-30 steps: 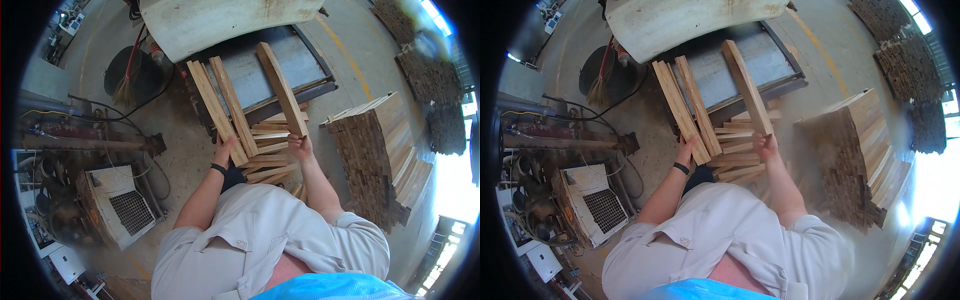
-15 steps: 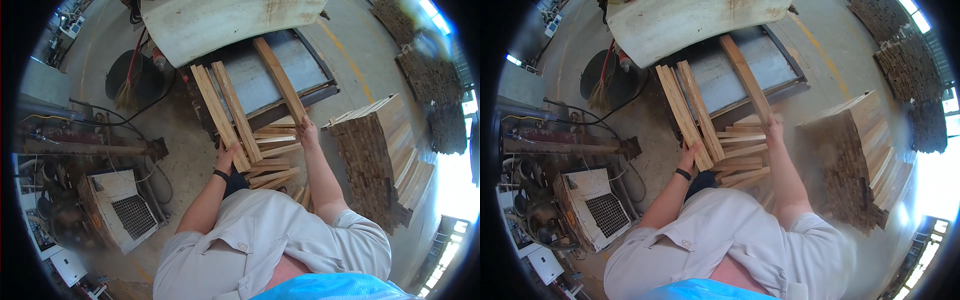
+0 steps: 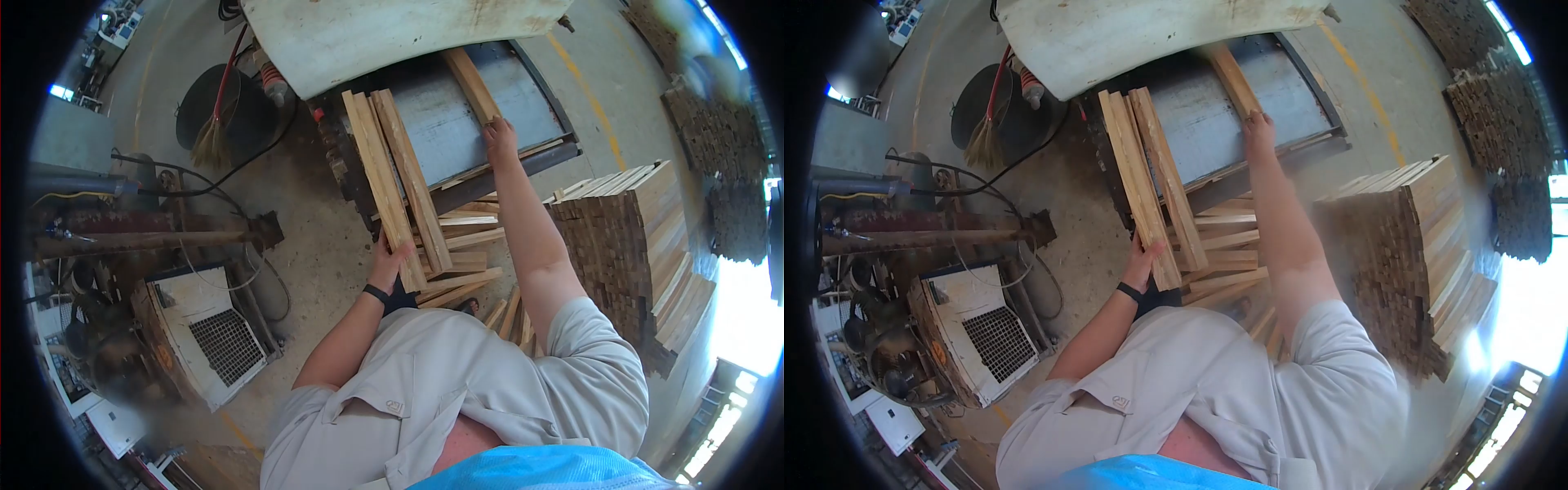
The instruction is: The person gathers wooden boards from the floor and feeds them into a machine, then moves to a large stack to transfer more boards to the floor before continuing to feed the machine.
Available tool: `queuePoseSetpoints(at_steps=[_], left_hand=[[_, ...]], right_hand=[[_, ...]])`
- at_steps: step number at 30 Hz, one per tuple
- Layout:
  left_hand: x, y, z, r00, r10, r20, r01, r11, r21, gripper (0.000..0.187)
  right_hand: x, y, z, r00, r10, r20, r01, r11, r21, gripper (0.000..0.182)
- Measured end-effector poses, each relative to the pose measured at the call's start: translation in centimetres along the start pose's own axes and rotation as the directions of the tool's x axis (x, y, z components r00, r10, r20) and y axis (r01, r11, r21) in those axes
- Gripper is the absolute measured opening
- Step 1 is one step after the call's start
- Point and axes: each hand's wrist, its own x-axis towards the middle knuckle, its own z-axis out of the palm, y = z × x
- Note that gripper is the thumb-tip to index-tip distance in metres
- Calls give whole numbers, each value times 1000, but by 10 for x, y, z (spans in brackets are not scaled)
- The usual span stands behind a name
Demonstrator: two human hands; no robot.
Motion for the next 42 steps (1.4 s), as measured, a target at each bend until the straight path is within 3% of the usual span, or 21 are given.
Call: queuePoseSetpoints(at_steps=[2, 4, 5, 6, 7, 8, 10, 11, 13, 17, 19, 23, 25, 26, 29, 31, 32, 34, 35, 37, 42], left_hand=[[0, 3, 2, 1000, 9, 10, -9, 1000, -13, 93], [-1, 5, 4, 1000, -4, -5, 4, 999, 33, 92], [-1, 4, 4, 1000, 2, -9, -1, 1000, 26, 92], [1, 1, 3, 1000, 13, -3, -13, 999, 37, 91], [1, -1, 3, 1000, 23, 3, -23, 998, 50, 90], [2, -2, 4, 1000, 26, 0, -26, 999, 47, 90], [2, 0, 6, 1000, 16, 21, -16, 1000, -7, 90], [2, -1, 7, 1000, 19, 19, -19, 1000, -3, 90], [3, -6, 6, 999, 9, -33, -8, 1000, 25, 89], [8, -14, 4, 999, 26, -27, -25, 999, 24, 88], [5, -6, 6, 1000, 20, -16, -19, 999, 32, 84], [-2, 5, 12, 1000, -1, -22, 2, 1000, 27, 84], [-3, 4, 12, 999, -13, -32, 14, 999, 34, 86], [-2, 3, 12, 999, -23, -42, 25, 999, 32, 88], [0, 1, 10, 998, -36, -53, 38, 999, 39, 92], [1, -1, 7, 999, -18, -29, 19, 999, 44, 94], [1, -2, 5, 1000, 0, 0, 0, 999, 49, 95], [2, -2, 3, 1000, -6, 6, 6, 999, 46, 97], [3, -2, 2, 1000, -11, 16, 10, 999, 45, 99], [6, -7, -3, 1000, -13, 11, 12, 998, 56, 101], [7, -12, -9, 1000, -28, -1, 28, 997, 77, 106]], right_hand=[[-36, 0, -4, 996, -84, -20, 81, 992, -101, 40], [-81, 17, -27, 984, -57, 170, 111, 939, -326, 38], [-87, 51, -59, 973, -91, 214, 205, 770, -605, 41], [-120, 79, -80, 944, -118, 308, 299, 703, -645, 45], [-185, 61, -68, 952, 164, 257, 43, 761, -647, 56], [-223, 45, -71, 836, 483, 261, -89, 588, -804, 60], [-242, 88, -113, 787, 417, 455, -34, 766, -642, 48], [-247, 79, -113, 785, 416, 458, -33, 768, -640, 48], [-262, 47, -112, 738, 542, 401, -372, 824, -428, 50], [-254, 13, -117, 687, 488, 539, -337, 870, -359, 54], [-248, -4, -121, 562, 654, 506, -739, 672, -48, 60], [-228, -4, -147, 669, 617, 414, -647, 758, -85, 56], [-226, -17, -149, 767, 534, 357, -327, 803, -498, 53], [-224, -16, -154, 768, 532, 357, -328, 806, -493, 53], [-213, -3, -168, 838, 481, 256, -378, 852, -363, 49], [-209, 4, -171, 915, 371, 158, -302, 891, -339, 47], [-209, 8, -174, 914, 374, 158, -305, 889, -341, 47], [-211, 18, -179, 943, 316, 108, -309, 948, -77, 46], [-215, 23, -184, 942, 316, 109, -309, 948, -76, 46], [-225, 30, -191, 917, 386, -103, -394, 916, -75, 45], [-217, 37, -155, 931, 330, -156, -321, 944, 79, 37]])
